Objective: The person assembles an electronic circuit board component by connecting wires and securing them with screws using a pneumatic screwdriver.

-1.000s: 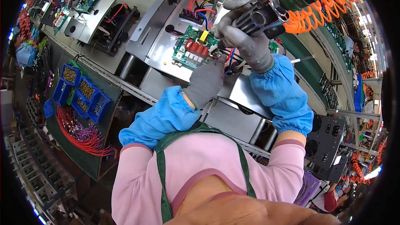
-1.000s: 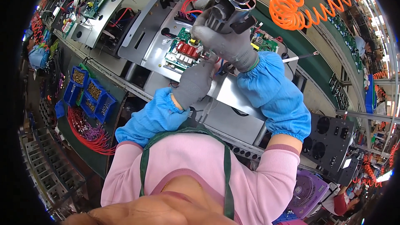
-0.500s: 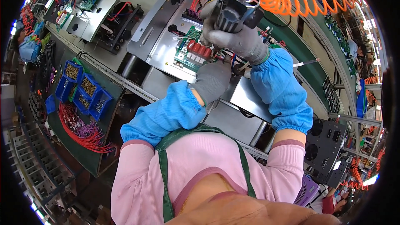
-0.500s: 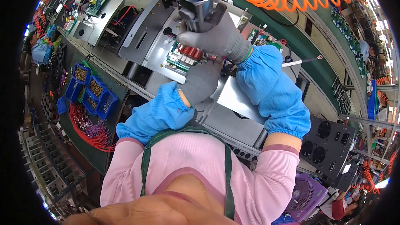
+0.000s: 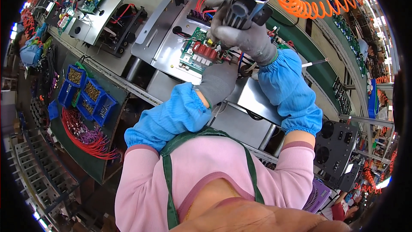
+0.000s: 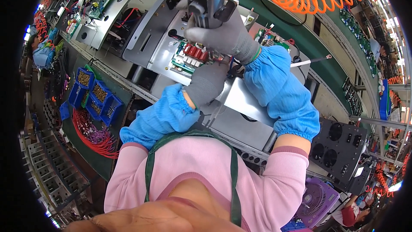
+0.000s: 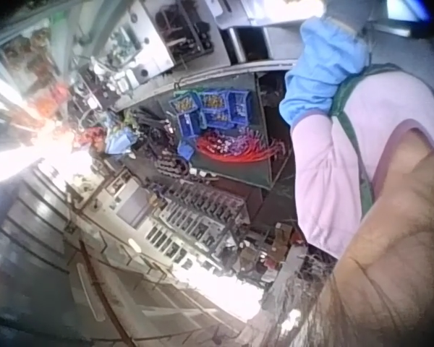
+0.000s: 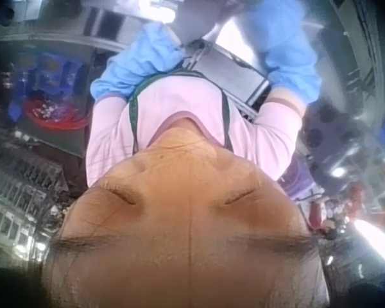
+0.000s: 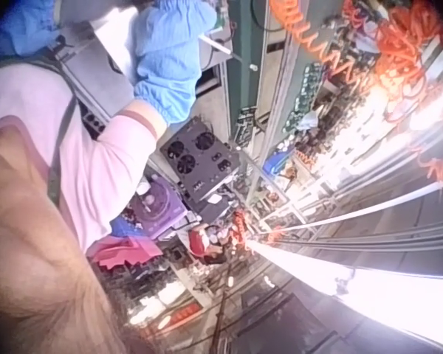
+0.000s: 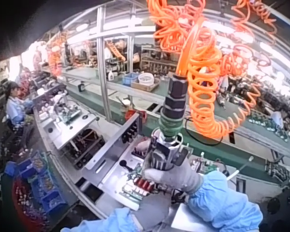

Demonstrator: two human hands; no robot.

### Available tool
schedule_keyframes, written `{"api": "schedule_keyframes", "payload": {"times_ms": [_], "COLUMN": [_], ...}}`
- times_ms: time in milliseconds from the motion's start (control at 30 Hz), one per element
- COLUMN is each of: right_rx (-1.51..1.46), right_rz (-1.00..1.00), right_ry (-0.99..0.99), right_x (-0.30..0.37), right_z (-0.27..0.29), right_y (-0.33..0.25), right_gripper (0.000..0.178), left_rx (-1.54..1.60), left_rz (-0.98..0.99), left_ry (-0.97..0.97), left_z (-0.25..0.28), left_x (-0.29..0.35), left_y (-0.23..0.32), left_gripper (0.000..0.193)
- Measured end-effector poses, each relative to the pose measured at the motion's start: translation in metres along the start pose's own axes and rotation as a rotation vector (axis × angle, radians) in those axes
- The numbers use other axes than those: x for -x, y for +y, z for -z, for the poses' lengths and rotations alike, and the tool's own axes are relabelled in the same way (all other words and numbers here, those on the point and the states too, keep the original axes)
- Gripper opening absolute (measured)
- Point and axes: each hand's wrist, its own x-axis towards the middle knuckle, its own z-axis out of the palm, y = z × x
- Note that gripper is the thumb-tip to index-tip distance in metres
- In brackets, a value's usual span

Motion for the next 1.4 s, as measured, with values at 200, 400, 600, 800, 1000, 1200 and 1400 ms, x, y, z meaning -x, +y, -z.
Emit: {"api": "schedule_keyframes", "payload": {"times_ms": [200,400,600,800,1000,1200,1400], "right_rx": [-0.313,-0.252,-0.337,-0.220,-0.231,-0.216,-0.213], "right_rz": [0.295,0.473,0.371,0.406,0.373,0.320,0.378], "right_ry": [0.182,0.105,0.221,0.219,0.288,0.225,0.300], "right_x": [0.021,0.033,0.050,0.056,0.061,0.064,0.061], "right_z": [0.012,0.011,0.007,0.015,0.016,0.020,0.014], "right_y": [-0.029,-0.028,-0.024,-0.032,-0.035,-0.039,-0.036], "right_gripper": [0.016,0.043,0.051,0.054,0.055,0.055,0.052], "left_rx": [2.097,2.457,2.475,2.336,2.339,2.361,2.498], "left_rz": [0.027,-0.029,-0.045,-0.084,0.003,0.093,-0.015], "left_ry": [-0.146,-0.147,-0.187,-0.110,-0.010,0.003,-0.070], "left_z": [-0.021,-0.002,0.009,-0.020,-0.007,-0.003,-0.012], "left_x": [0.017,0.038,0.043,0.047,0.051,0.050,0.045], "left_y": [-0.053,-0.032,-0.024,-0.044,-0.037,-0.035,-0.035], "left_gripper": [0.042,0.059,0.067,0.036,0.026,0.027,0.029]}}
